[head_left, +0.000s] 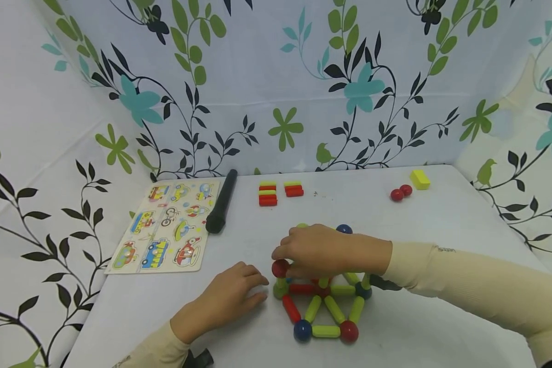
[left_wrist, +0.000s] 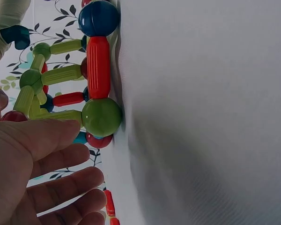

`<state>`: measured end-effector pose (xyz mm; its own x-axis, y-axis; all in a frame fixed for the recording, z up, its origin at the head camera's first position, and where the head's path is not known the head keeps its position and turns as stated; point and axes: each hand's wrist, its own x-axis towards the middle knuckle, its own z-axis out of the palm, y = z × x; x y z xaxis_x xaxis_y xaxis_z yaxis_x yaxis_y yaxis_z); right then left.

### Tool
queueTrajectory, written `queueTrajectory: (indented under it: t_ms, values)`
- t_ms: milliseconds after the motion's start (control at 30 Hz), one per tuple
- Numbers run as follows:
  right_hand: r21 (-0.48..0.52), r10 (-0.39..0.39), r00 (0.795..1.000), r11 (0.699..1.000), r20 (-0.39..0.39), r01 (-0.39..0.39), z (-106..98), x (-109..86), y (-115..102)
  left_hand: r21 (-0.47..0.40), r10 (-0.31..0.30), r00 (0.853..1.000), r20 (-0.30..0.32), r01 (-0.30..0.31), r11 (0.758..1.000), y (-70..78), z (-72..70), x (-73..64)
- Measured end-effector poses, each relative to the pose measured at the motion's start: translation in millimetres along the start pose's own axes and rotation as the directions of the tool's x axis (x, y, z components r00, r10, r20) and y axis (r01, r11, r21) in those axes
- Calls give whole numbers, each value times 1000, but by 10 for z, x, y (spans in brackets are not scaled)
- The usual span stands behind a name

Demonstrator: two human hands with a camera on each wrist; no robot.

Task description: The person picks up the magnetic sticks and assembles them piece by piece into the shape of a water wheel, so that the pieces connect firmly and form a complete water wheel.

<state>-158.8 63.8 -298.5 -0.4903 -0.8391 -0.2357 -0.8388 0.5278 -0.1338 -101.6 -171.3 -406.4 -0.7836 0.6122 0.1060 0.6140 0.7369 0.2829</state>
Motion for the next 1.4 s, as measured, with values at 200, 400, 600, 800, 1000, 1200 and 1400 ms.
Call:
queueTrajectory:
  t_ms: [200,400,600,800,1000,1200,1400]
  values:
    - [83,76,995,994,-60,-71,-74,-275,82,-11,-76,997,31,76,997,-119,-135,219]
    - [126,139,968,985,-206,-115,-14,-779,224,-14,-217,976,10,217,976,-502,-215,848]
    - [210,235,929,961,-286,-178,137,-1155,307,96,-318,948,-7,317,943,-883,-135,1434]
    - [289,315,890,931,-330,-222,281,-1369,376,174,-340,938,71,324,930,-1006,-33,1669]
    - [305,317,866,930,-387,-204,347,-1414,446,185,-360,929,84,340,922,-993,-15,1660]
    - [319,310,858,930,-410,-183,381,-1418,487,63,-379,919,113,374,925,-913,-68,1526]
    - [333,324,850,924,-414,-190,437,-1430,510,-349,-353,918,182,396,850,-578,-238,1234]
